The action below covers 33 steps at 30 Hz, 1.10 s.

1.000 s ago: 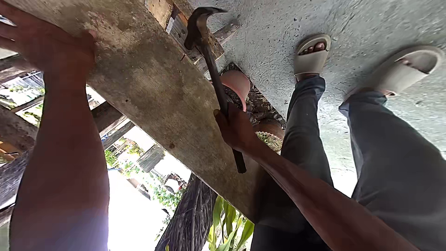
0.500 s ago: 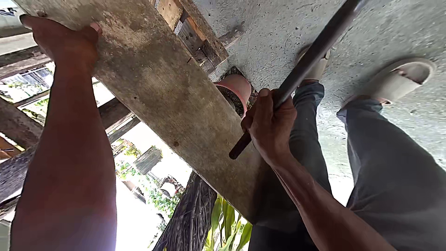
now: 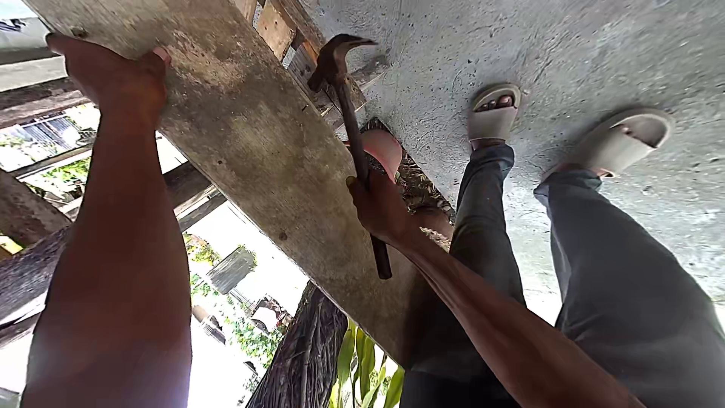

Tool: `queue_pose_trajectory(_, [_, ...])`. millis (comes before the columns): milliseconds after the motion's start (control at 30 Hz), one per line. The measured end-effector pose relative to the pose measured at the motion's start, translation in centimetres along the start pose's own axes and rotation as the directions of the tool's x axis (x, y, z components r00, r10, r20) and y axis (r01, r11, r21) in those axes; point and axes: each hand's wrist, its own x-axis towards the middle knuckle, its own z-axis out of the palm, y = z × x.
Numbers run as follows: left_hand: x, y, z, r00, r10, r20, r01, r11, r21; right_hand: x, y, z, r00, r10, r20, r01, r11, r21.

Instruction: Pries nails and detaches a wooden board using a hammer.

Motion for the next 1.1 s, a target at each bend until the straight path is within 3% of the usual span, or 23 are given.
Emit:
queue_pose_trajectory(67, [0.6,-0.5,0.6,1.000,-0.004,-0.001,0.004,1.000,-0.007,-1.3,-0.1,-2.0,0.970,-0.141,-0.197,0.163,0.982,0.099])
queue_pose_trajectory(133, [1.1,-1.1,1.0,1.000,0.014,0.004,-0.013,0.999,-0.050,-2.0,-0.7,-3.2,0.854,-0.267,-0.447,0.413,0.871,0.268])
queue_pose_trajectory(200, [1.5,-1.2,0.9,0.999,0.043,0.011,-0.042,0.997,-0.063,-2.2,-1.1,-2.1,0.792,-0.233,-0.564,0.495,0.786,0.370])
queue_pose_trajectory(267, [1.3,-1.1,0.8,0.999,0.047,0.012,-0.046,0.996,-0.070,-1.8,0.6,1.6,0.890,-0.136,-0.435,0.297,0.898,0.326])
queue_pose_trajectory(300, [1.0,-1.1,0.7,0.999,0.040,0.011,-0.039,0.997,-0.072,-1.3,1.3,3.0,0.968,-0.051,-0.246,0.105,0.972,0.211])
queue_pose_trajectory(333, [0.8,-1.1,0.7,1.000,0.025,0.009,-0.025,0.998,-0.066,-0.5,1.3,3.3,0.998,0.048,-0.048,-0.045,0.997,0.067])
queue_pose_trajectory(400, [0.6,-0.6,0.5,1.000,0.011,0.011,-0.011,0.999,-0.044,0.7,0.1,1.8,0.995,0.076,0.070,-0.071,0.994,-0.079])
queue_pose_trajectory(433, [1.0,-0.5,0.2,1.000,0.003,-0.002,-0.003,0.999,-0.041,0.7,-0.5,0.4,0.999,0.018,0.026,-0.017,0.997,-0.070])
queue_pose_trajectory(500, [1.1,-1.1,0.8,0.999,0.030,0.026,-0.029,0.999,-0.031,-1.1,-0.1,-1.6,0.972,-0.118,-0.203,0.134,0.989,0.063])
queue_pose_trajectory(567, [1.5,-1.3,1.0,0.997,0.074,0.030,-0.073,0.997,-0.021,-2.0,-0.3,-3.0,0.859,-0.237,-0.453,0.372,0.897,0.237])
queue_pose_trajectory(633, [1.8,-1.5,1.2,0.996,0.084,0.033,-0.084,0.996,0.011,-2.5,-0.5,-2.1,0.784,-0.218,-0.582,0.478,0.810,0.339])
queue_pose_trajectory(667, [2.2,-1.6,1.3,0.997,0.079,0.027,-0.079,0.997,-0.006,-2.4,0.0,-0.6,0.802,-0.190,-0.566,0.438,0.831,0.342])
queue_pose_trajectory(700, [2.2,-1.6,1.2,0.997,0.069,0.022,-0.069,0.997,-0.030,-2.1,1.0,1.4,0.866,-0.157,-0.475,0.320,0.904,0.285])
queue_pose_trajectory(767, [1.5,-1.3,1.0,0.999,0.030,0.019,-0.029,0.997,-0.064,-0.7,1.7,3.2,0.997,0.028,-0.072,-0.026,0.999,0.026])
queue_pose_trajectory(800, [1.0,-1.2,1.1,1.000,0.006,0.019,-0.005,0.997,-0.071,0.3,1.4,3.1,0.994,0.097,0.048,-0.094,0.994,-0.061])
queue_pose_trajectory(833, [0.9,-1.0,1.0,1.000,-0.008,0.013,0.009,0.998,-0.066,0.9,1.0,2.4,0.994,0.086,0.069,-0.081,0.994,-0.075])
queue_pose_trajectory(933, [1.3,-0.9,0.8,1.000,0.017,0.012,-0.017,1.000,-0.012,-0.5,0.4,-1.2,0.974,-0.099,-0.202,0.117,0.990,0.079])
queue_pose_trajectory(1000, [1.0,-1.2,1.1,0.996,0.086,0.037,-0.087,0.996,0.025,-1.6,0.0,-2.8,0.869,-0.226,-0.441,0.351,0.909,0.225])
queue_pose_trajectory(1067, [0.6,-1.1,1.0,0.991,0.122,0.059,-0.125,0.991,0.053,-1.8,-0.8,-2.3,0.791,-0.214,-0.573,0.481,0.796,0.367])
queue_pose_trajectory(1100, [0.4,-1.1,0.9,0.988,0.141,0.058,-0.143,0.989,0.047,-1.7,-0.5,-0.7,0.803,-0.178,-0.568,0.450,0.806,0.383])
